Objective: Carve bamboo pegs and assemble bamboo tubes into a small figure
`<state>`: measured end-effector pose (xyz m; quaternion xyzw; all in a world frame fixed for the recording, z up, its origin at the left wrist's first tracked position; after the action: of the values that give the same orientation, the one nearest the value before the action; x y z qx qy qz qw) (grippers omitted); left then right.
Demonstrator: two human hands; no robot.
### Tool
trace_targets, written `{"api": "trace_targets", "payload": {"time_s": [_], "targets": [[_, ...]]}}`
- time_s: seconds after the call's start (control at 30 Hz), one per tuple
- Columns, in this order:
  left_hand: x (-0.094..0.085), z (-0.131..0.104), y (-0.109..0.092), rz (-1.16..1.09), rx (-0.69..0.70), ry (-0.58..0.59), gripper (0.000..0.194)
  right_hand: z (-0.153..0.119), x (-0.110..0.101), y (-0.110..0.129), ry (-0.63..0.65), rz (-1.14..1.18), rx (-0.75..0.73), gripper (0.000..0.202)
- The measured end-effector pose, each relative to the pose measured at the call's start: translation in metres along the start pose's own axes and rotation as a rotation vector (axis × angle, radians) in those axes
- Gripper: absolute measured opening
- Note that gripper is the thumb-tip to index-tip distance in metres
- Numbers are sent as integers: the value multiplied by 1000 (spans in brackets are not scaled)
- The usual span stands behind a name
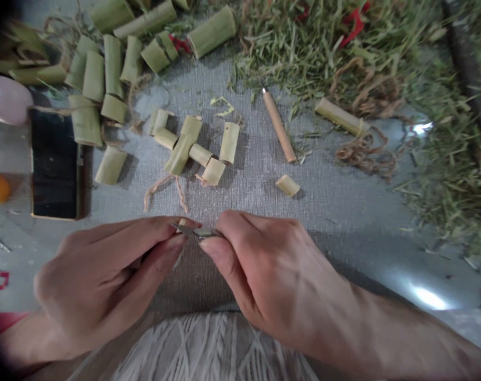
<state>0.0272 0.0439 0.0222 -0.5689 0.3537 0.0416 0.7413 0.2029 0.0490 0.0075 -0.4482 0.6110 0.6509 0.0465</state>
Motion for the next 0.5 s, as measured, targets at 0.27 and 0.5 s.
{"api": "trace_targets", "payload": {"time_s": [0.27, 0.5], "targets": [[2, -1, 1, 9, 1, 8, 26, -3, -1, 1, -4, 6, 3, 40], [4, -2, 3, -23, 2, -9, 23, -2, 3, -5, 115, 256, 108, 42]]}}
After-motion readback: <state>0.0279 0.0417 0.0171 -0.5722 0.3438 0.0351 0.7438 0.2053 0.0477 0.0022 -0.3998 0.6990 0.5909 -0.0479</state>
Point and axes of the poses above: each hand's wrist, its own z-axis towards the middle knuckle, its own x-axis out of the palm, y = z × x, the point moved 5 cm from there along z, towards the middle knuckle, and after that the axes turned 5 degrees about x, right-handed, at the moved point
